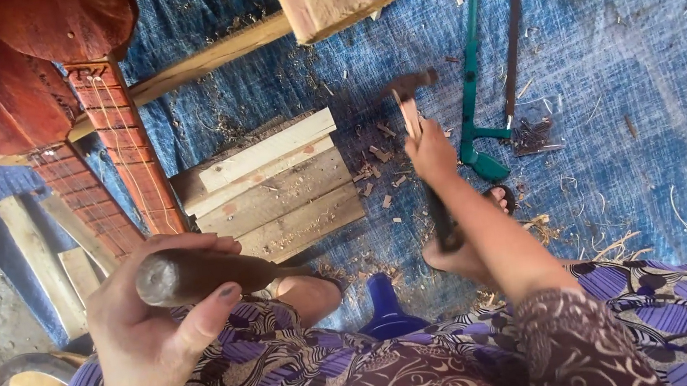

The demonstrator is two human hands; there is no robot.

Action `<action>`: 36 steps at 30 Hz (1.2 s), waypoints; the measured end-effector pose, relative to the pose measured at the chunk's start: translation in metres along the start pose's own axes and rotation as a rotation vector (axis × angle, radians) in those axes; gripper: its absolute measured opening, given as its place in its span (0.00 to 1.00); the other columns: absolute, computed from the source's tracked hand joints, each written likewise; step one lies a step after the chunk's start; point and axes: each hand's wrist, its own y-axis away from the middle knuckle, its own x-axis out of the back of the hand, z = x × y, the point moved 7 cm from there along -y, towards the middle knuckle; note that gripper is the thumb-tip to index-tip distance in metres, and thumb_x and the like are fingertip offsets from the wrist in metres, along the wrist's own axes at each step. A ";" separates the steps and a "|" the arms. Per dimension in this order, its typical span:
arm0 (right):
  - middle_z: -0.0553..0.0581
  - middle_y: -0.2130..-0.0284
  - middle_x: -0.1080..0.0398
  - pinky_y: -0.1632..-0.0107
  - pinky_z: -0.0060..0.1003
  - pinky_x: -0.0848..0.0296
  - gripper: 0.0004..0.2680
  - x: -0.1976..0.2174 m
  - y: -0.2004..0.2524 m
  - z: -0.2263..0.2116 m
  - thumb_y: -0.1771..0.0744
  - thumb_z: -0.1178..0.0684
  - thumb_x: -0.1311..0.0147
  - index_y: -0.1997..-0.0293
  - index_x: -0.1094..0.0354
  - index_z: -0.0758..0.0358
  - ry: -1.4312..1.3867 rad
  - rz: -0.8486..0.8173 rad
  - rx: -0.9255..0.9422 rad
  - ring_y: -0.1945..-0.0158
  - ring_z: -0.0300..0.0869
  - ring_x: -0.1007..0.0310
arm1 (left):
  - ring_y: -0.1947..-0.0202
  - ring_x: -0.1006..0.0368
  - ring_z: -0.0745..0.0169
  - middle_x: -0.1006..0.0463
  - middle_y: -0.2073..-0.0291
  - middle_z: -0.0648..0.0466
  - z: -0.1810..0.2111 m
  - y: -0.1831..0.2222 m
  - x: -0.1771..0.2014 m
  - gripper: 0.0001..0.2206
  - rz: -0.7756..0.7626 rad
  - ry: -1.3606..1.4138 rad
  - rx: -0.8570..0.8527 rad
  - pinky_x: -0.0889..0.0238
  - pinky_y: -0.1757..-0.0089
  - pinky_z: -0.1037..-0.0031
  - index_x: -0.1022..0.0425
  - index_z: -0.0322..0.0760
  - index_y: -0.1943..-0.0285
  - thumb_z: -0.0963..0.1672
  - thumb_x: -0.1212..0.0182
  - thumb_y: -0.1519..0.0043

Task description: Shaping and cutting small wooden components using a hammer, a wooden peg as a chisel, and a hacksaw.

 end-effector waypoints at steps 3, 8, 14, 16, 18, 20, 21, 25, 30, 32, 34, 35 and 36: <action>0.60 0.67 0.28 0.79 0.48 0.31 0.13 0.011 -0.056 -0.008 0.34 0.46 0.42 0.52 0.35 0.63 0.359 0.095 0.193 0.80 0.54 0.29 | 0.63 0.17 0.60 0.14 0.61 0.49 -0.003 -0.006 -0.005 0.20 -0.009 -0.055 -0.014 0.25 0.57 0.74 0.22 0.30 0.52 0.40 0.29 0.56; 0.59 0.58 0.29 0.70 0.42 0.27 0.13 0.005 -0.115 0.011 0.32 0.44 0.45 0.47 0.33 0.60 0.501 -0.195 0.229 0.68 0.47 0.29 | 0.66 0.16 0.61 0.14 0.62 0.50 -0.009 -0.010 -0.003 0.21 0.010 -0.101 0.041 0.25 0.61 0.75 0.21 0.32 0.52 0.41 0.28 0.56; 0.59 0.55 0.33 0.56 0.48 0.30 0.07 0.030 -0.080 0.000 0.33 0.55 0.44 0.52 0.29 0.63 0.486 0.092 0.350 0.56 0.52 0.30 | 0.66 0.16 0.61 0.13 0.62 0.49 -0.010 -0.017 -0.002 0.22 0.013 -0.126 0.057 0.26 0.60 0.75 0.22 0.31 0.52 0.42 0.27 0.56; 0.57 0.54 0.35 0.53 0.45 0.30 0.07 0.043 -0.043 -0.029 0.33 0.59 0.45 0.52 0.30 0.64 0.462 0.294 0.473 0.56 0.50 0.33 | 0.66 0.17 0.61 0.13 0.62 0.49 -0.010 -0.018 -0.001 0.22 0.020 -0.128 0.065 0.26 0.60 0.75 0.22 0.31 0.52 0.43 0.27 0.56; 0.62 0.44 0.37 0.45 0.51 0.36 0.16 0.042 -0.015 -0.035 0.34 0.55 0.39 0.41 0.31 0.62 0.139 0.262 0.350 0.45 0.57 0.35 | 0.63 0.17 0.61 0.14 0.61 0.49 -0.008 -0.018 0.000 0.21 0.026 -0.108 0.044 0.26 0.57 0.75 0.22 0.30 0.52 0.40 0.28 0.56; 0.64 0.34 0.51 0.37 0.59 0.53 0.21 0.010 -0.014 -0.025 0.32 0.44 0.48 0.31 0.45 0.55 0.147 0.035 0.106 0.34 0.59 0.54 | 0.63 0.16 0.60 0.14 0.61 0.49 -0.011 -0.019 -0.002 0.21 0.019 -0.101 0.020 0.25 0.59 0.75 0.23 0.31 0.51 0.41 0.27 0.55; 0.66 0.24 0.66 0.28 0.67 0.70 0.27 -0.014 -0.008 -0.011 0.30 0.34 0.58 0.21 0.59 0.49 0.150 -0.195 -0.137 0.23 0.61 0.72 | 0.64 0.16 0.59 0.14 0.61 0.48 -0.011 -0.018 -0.003 0.22 0.012 -0.099 -0.003 0.24 0.60 0.74 0.23 0.31 0.51 0.42 0.27 0.55; 0.64 0.24 0.62 0.27 0.66 0.54 0.27 -0.052 0.023 -0.057 0.29 0.36 0.46 0.23 0.53 0.51 0.161 0.133 0.237 0.23 0.64 0.61 | 0.64 0.17 0.59 0.15 0.61 0.48 -0.009 -0.020 -0.006 0.20 0.004 -0.123 -0.015 0.25 0.60 0.75 0.23 0.31 0.52 0.42 0.29 0.53; 0.62 0.35 0.40 0.29 0.65 0.53 0.20 -0.040 0.083 -0.123 0.34 0.48 0.47 0.36 0.36 0.62 0.022 -0.064 0.609 0.28 0.60 0.51 | 0.61 0.17 0.58 0.15 0.60 0.47 -0.006 -0.017 -0.001 0.21 0.021 -0.128 -0.050 0.26 0.58 0.73 0.25 0.29 0.49 0.42 0.29 0.52; 0.63 0.37 0.37 0.30 0.59 0.48 0.15 -0.035 0.100 -0.113 0.34 0.50 0.45 0.42 0.32 0.65 0.098 -0.033 0.710 0.30 0.57 0.46 | 0.61 0.17 0.58 0.16 0.60 0.47 -0.005 -0.014 0.000 0.21 0.021 -0.138 -0.076 0.26 0.58 0.73 0.24 0.30 0.49 0.43 0.29 0.51; 0.63 0.38 0.35 0.31 0.54 0.42 0.12 -0.035 0.118 -0.090 0.34 0.52 0.44 0.49 0.29 0.68 0.171 -0.006 0.811 0.33 0.54 0.41 | 0.61 0.18 0.58 0.16 0.60 0.47 -0.004 -0.011 0.003 0.20 0.021 -0.150 -0.098 0.26 0.58 0.73 0.24 0.30 0.50 0.43 0.29 0.50; 0.59 0.39 0.37 0.29 0.54 0.46 0.11 -0.047 0.122 -0.069 0.34 0.53 0.44 0.46 0.33 0.57 0.225 -0.151 0.826 0.33 0.52 0.44 | 0.61 0.17 0.58 0.16 0.60 0.47 -0.003 -0.009 0.004 0.21 0.020 -0.150 -0.113 0.25 0.58 0.73 0.25 0.30 0.50 0.43 0.28 0.51; 0.56 0.40 0.40 0.27 0.55 0.49 0.14 -0.059 0.127 -0.047 0.35 0.54 0.44 0.43 0.38 0.47 0.279 -0.297 0.838 0.33 0.51 0.46 | 0.61 0.17 0.57 0.16 0.60 0.47 -0.002 -0.007 0.005 0.21 0.020 -0.150 -0.128 0.25 0.58 0.73 0.25 0.30 0.49 0.43 0.28 0.51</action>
